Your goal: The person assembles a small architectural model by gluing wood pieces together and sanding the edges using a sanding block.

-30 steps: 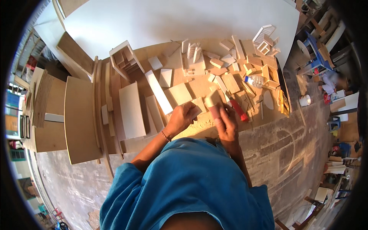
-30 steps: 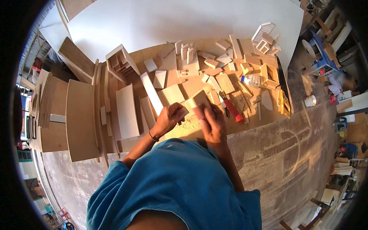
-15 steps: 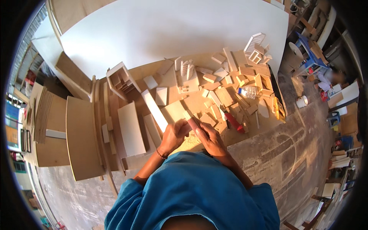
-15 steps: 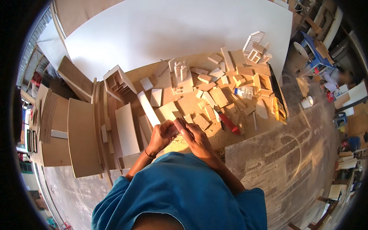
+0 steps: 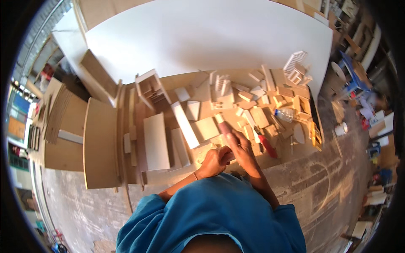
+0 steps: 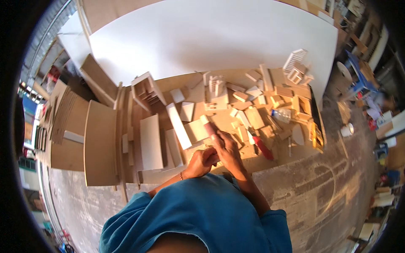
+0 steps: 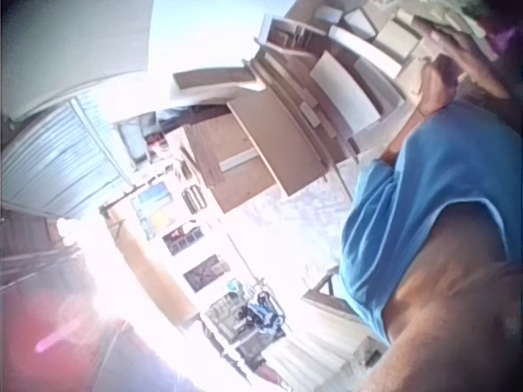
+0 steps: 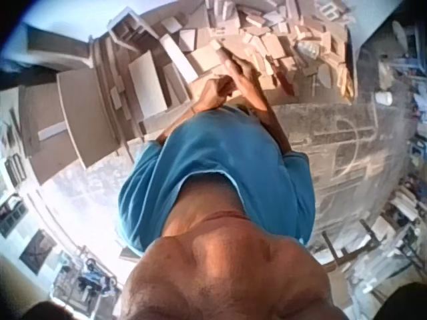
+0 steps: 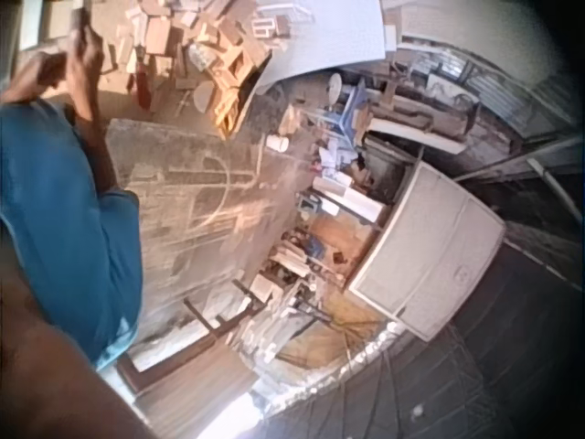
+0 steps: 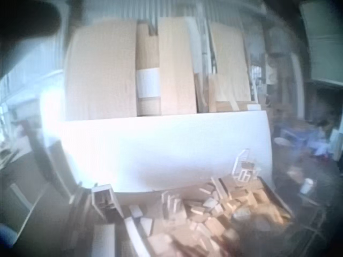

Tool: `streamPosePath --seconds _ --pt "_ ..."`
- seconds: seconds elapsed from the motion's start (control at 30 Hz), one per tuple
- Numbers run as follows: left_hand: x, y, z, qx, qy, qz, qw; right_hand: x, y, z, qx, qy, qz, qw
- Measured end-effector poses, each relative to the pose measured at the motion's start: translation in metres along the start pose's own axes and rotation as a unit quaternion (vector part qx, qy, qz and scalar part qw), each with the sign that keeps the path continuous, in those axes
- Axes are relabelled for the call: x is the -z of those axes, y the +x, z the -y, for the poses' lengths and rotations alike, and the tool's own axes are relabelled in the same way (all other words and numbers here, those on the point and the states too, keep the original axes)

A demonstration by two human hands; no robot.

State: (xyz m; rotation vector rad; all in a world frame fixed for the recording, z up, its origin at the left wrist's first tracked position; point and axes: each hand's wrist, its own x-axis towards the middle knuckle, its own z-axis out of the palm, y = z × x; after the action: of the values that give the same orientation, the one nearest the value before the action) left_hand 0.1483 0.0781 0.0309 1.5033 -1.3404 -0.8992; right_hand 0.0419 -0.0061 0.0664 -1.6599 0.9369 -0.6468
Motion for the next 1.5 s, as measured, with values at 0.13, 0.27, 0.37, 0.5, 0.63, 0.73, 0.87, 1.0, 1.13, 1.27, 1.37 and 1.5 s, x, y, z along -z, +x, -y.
streamPosePath --seconds 0.13,0.27,0.37,0.5,0.63,0.73,0.87,1.0,1.13,1.27,1.37,1.5 --pt "0.028 0.003 -0.015 0.061 -0.043 -0.090 0.993 -0.002 -0.028 0.012 0.057 -0.020 0.035 0.998" --pt "0.026 -0.004 -0.006 0.028 -0.030 0.020 0.999 -0.008 -0.021 0.005 0.030 -0.006 0.039 0.999" --pt "0.001 -0.009 -0.001 0.022 -0.026 0.013 0.999 -0.007 0.000 0.004 0.019 -0.043 0.011 0.999" --pt "0.015 -0.004 0.004 0.069 -0.061 -0.081 0.992 -0.001 -0.024 -0.005 0.037 -0.040 0.062 0.997" --pt "0.023 0.003 -0.009 0.062 -0.030 -0.012 0.998 -0.003 -0.023 -0.012 0.063 -0.023 0.027 0.997" --pt "0.002 0.001 -0.009 0.033 -0.053 -0.023 0.998 -0.002 -0.003 -0.003 0.027 -0.020 -0.006 0.999" --pt "0.013 -0.001 -0.008 0.083 -0.095 -0.087 0.988 0.007 -0.026 0.004 0.074 -0.048 0.042 0.995" --pt "0.016 -0.002 -0.008 0.094 -0.098 0.012 0.991 0.003 -0.025 0.000 0.075 0.027 0.033 0.996" --pt "0.000 -0.003 -0.011 0.076 -0.060 0.027 0.995 0.002 -0.001 -0.001 0.059 -0.017 0.044 0.997" --pt "0.021 0.006 -0.005 0.147 -0.086 -0.069 0.983 0.010 -0.031 0.005 0.058 -0.027 0.068 0.996" --pt "0.014 0.000 -0.009 0.048 -0.089 -0.042 0.994 0.004 -0.029 0.000 0.079 -0.019 0.028 0.996" --pt "0.003 0.000 -0.026 0.097 -0.074 -0.002 0.993 0.004 -0.007 0.006 0.093 -0.032 0.008 0.995"
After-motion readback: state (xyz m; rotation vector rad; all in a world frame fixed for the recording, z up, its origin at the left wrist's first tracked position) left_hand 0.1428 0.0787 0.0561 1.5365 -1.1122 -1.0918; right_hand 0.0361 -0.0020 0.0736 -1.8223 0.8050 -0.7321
